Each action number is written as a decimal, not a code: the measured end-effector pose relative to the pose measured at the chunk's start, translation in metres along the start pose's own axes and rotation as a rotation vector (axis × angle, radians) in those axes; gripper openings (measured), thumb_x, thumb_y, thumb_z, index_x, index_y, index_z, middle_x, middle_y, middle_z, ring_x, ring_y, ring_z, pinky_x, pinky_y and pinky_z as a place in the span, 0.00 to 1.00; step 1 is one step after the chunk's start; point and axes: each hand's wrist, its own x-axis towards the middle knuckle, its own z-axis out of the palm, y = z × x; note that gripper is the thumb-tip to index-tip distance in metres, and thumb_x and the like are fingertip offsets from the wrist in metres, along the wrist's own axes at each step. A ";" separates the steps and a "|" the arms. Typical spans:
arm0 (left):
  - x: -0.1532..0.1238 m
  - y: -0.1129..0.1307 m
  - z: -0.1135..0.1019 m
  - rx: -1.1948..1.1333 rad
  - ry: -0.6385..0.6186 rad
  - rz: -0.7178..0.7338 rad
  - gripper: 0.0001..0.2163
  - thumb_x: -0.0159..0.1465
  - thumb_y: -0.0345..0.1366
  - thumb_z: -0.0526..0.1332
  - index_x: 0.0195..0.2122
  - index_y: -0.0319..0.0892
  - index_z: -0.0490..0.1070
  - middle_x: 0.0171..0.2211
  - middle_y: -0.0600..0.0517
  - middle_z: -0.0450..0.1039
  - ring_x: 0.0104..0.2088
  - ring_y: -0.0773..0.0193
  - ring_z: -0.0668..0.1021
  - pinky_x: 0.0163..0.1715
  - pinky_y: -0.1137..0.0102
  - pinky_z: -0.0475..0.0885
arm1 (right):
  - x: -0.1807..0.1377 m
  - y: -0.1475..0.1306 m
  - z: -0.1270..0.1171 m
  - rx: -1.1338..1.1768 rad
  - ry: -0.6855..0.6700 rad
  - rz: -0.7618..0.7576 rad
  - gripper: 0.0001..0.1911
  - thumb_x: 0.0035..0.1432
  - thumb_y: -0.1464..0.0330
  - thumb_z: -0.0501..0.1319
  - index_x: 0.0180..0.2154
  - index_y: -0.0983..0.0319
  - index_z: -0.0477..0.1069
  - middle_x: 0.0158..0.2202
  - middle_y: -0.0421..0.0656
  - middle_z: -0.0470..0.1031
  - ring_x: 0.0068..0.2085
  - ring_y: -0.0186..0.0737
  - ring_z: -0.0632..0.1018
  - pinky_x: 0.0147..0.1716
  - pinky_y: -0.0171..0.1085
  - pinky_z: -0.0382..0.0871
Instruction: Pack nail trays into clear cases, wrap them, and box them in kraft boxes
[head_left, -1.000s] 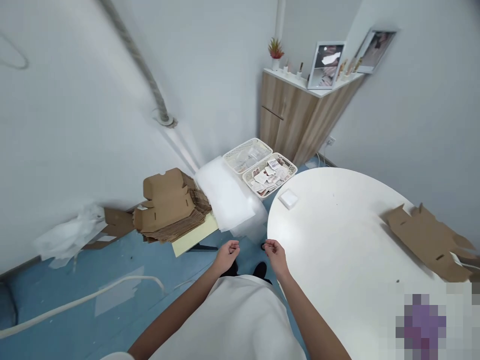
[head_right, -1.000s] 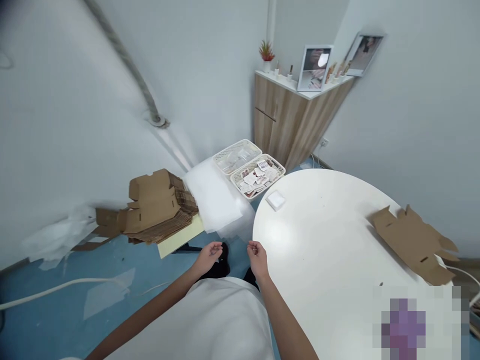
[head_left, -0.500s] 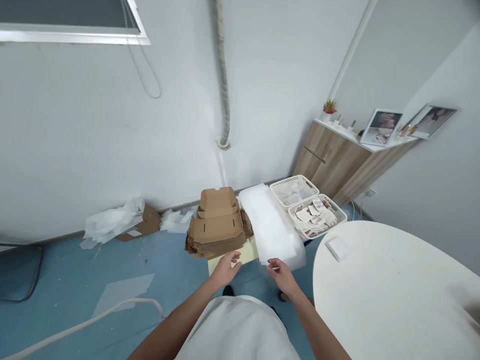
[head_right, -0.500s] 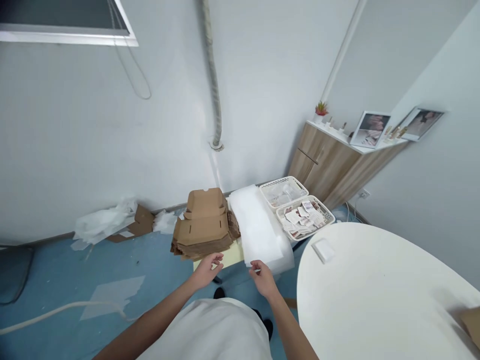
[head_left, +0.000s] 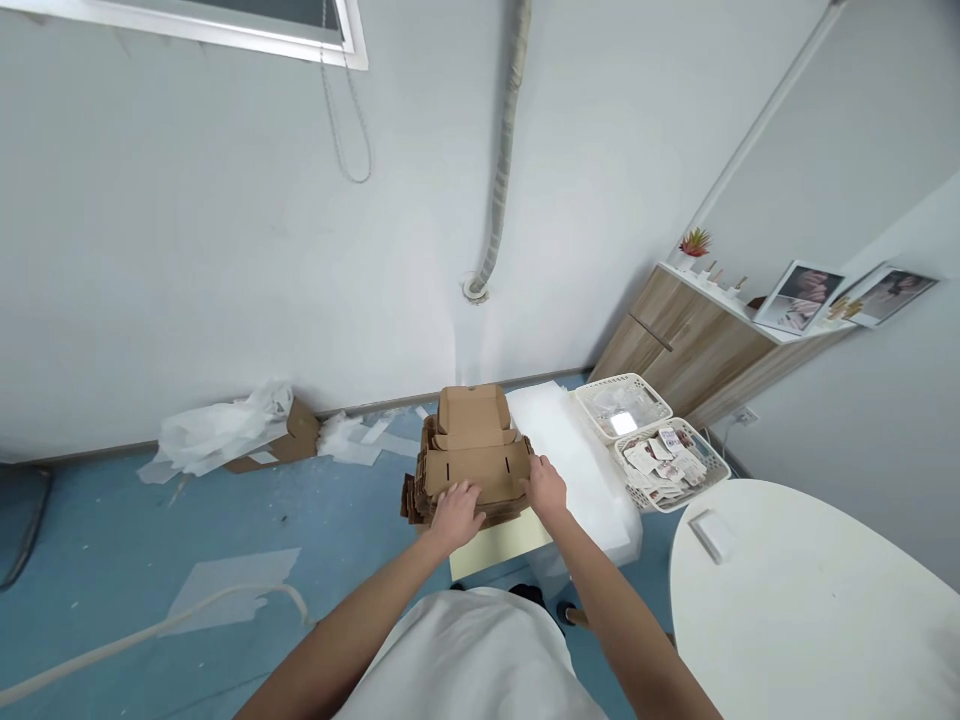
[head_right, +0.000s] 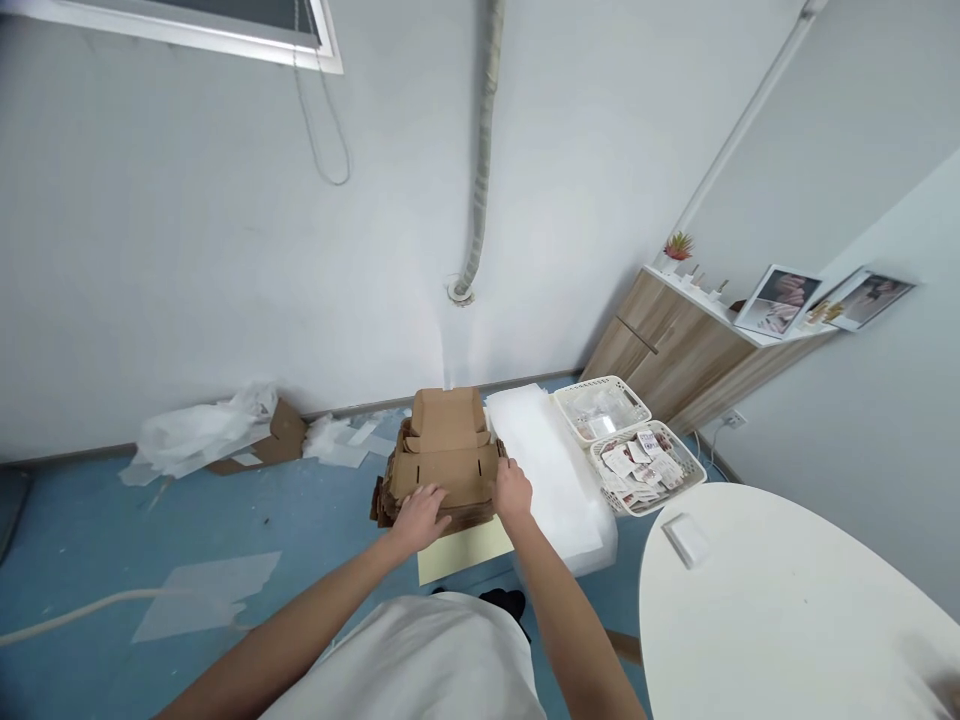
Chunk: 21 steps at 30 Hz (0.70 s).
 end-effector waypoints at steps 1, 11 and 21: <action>0.000 -0.001 0.001 -0.015 0.001 0.003 0.18 0.57 0.39 0.52 0.49 0.43 0.62 0.49 0.43 0.63 0.51 0.52 0.66 0.47 0.59 0.61 | 0.003 0.000 0.000 -0.014 -0.012 0.023 0.20 0.52 0.70 0.56 0.48 0.59 0.58 0.44 0.48 0.67 0.42 0.43 0.72 0.32 0.35 0.61; -0.003 -0.014 0.005 -0.084 -0.011 0.003 0.18 0.58 0.40 0.52 0.49 0.43 0.63 0.49 0.45 0.64 0.50 0.53 0.66 0.47 0.61 0.61 | 0.008 -0.012 0.002 -0.026 0.148 -0.066 0.06 0.51 0.74 0.50 0.32 0.61 0.62 0.31 0.45 0.71 0.35 0.41 0.72 0.32 0.36 0.57; 0.005 -0.013 0.000 0.054 0.038 0.010 0.14 0.61 0.38 0.49 0.47 0.44 0.64 0.46 0.45 0.65 0.48 0.55 0.68 0.44 0.60 0.63 | 0.009 -0.015 -0.018 0.715 0.222 0.028 0.07 0.53 0.69 0.46 0.33 0.59 0.60 0.31 0.40 0.71 0.28 0.34 0.72 0.26 0.33 0.63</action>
